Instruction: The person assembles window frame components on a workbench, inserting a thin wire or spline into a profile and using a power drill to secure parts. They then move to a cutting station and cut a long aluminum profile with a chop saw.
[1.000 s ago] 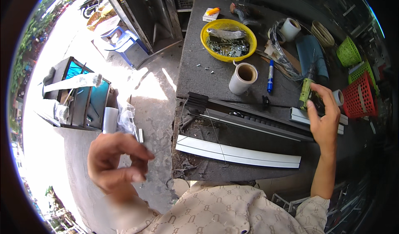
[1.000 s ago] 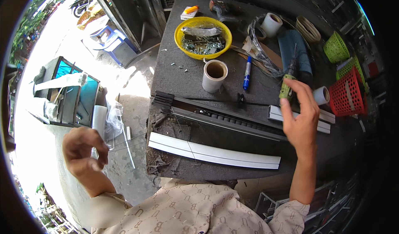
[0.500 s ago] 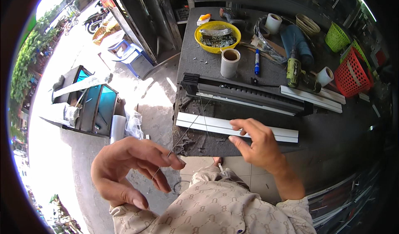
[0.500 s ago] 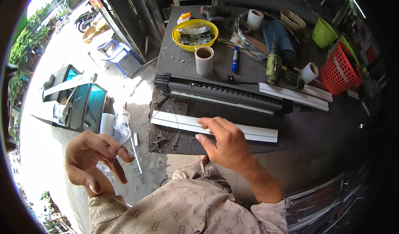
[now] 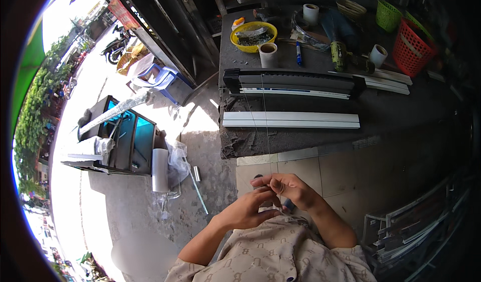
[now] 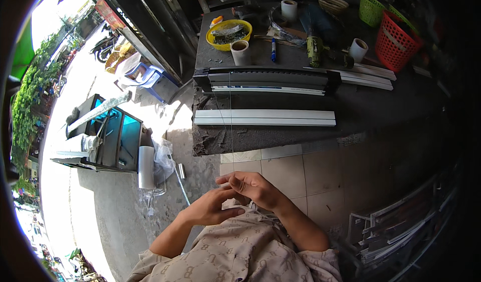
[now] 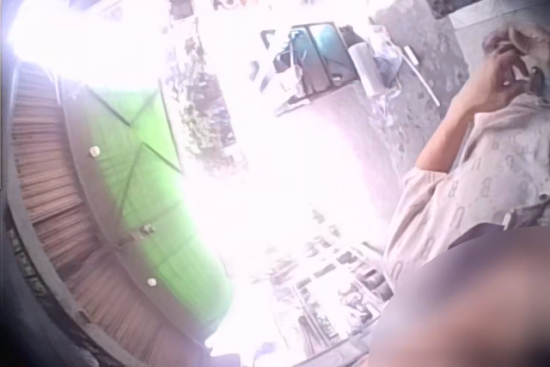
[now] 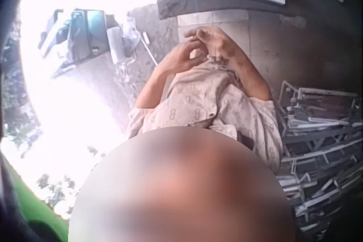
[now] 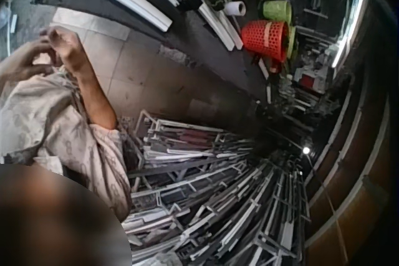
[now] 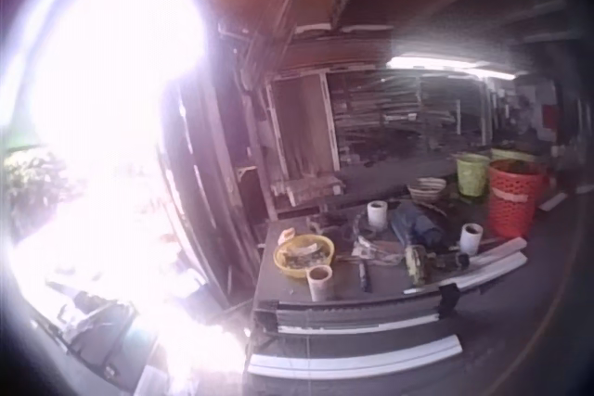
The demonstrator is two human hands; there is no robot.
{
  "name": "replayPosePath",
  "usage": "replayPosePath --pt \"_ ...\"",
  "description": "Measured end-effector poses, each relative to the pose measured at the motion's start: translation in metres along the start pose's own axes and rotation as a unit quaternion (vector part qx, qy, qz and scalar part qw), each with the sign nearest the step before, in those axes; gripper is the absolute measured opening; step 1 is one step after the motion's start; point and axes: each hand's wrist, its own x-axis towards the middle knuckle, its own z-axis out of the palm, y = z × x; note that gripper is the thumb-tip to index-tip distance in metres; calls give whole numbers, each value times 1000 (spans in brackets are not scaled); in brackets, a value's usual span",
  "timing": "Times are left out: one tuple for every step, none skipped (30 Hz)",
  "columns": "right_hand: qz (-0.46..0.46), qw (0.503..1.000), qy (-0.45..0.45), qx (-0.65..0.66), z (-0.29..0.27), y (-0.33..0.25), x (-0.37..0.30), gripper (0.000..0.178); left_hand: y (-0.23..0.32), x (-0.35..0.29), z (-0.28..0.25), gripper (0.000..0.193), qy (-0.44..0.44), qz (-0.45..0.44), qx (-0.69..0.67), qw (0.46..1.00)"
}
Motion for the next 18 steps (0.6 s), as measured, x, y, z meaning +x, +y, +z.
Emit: replayPosePath --pt "-7 999 23 -34 2 0 1 49 -13 3 -5 26 16 -26 18 999" --pt "-29 997 50 -57 7 4 6 45 -26 1 -12 23 24 -45 100 994" --pt "-57 991 83 -87 11 7 12 43 -41 -6 -22 21 46 -42 179 982" --pt "-45 995 82 -46 13 10 18 31 -56 -15 -33 20 47 -66 268 960" --pt "14 995 97 26 17 14 21 31 -70 -24 -42 20 95 -29 236 967" --pt "-26 996 90 -15 22 20 32 33 -84 -35 -49 21 120 -22 212 970" --pt "-51 993 91 -53 27 26 44 35 -97 -43 -56 22 141 -12 194 971" --pt "-38 993 107 -18 32 30 52 35 -110 -47 -64 24 128 -19 204 970" --pt "-27 992 125 17 35 32 61 34 -121 -51 -66 24 90 -56 155 982" --pt "-18 988 143 48 34 31 72 34 -133 -51 -69 25 61 -64 116 989" --pt "-23 988 147 34 32 29 81 34 -146 -49 -70 26 51 -49 80 994" --pt "-17 988 152 26 34 28 86 35 -158 -47 -69 27 56 -48 18 997" --pt "11 984 176 21 38 28 91 35 -170 -44 -68 27 39 -82 -78 993" --pt "22 983 182 -11 41 26 94 33 -182 -39 -68 28 31 -106 -163 981" --pt "35 982 186 -14 46 25 94 32 -192 -37 -69 28 10 -149 -241 959" --pt "50 980 192 -17 49 21 92 31 -201 -36 -73 28 -22 -132 -215 968" --pt "67 977 201 -18 48 15 90 30 -208 -33 -80 27 11 -127 -221 967" --pt "81 970 226 -20 54 10 77 29 -211 -32 -89 26 36 -131 -227 964"
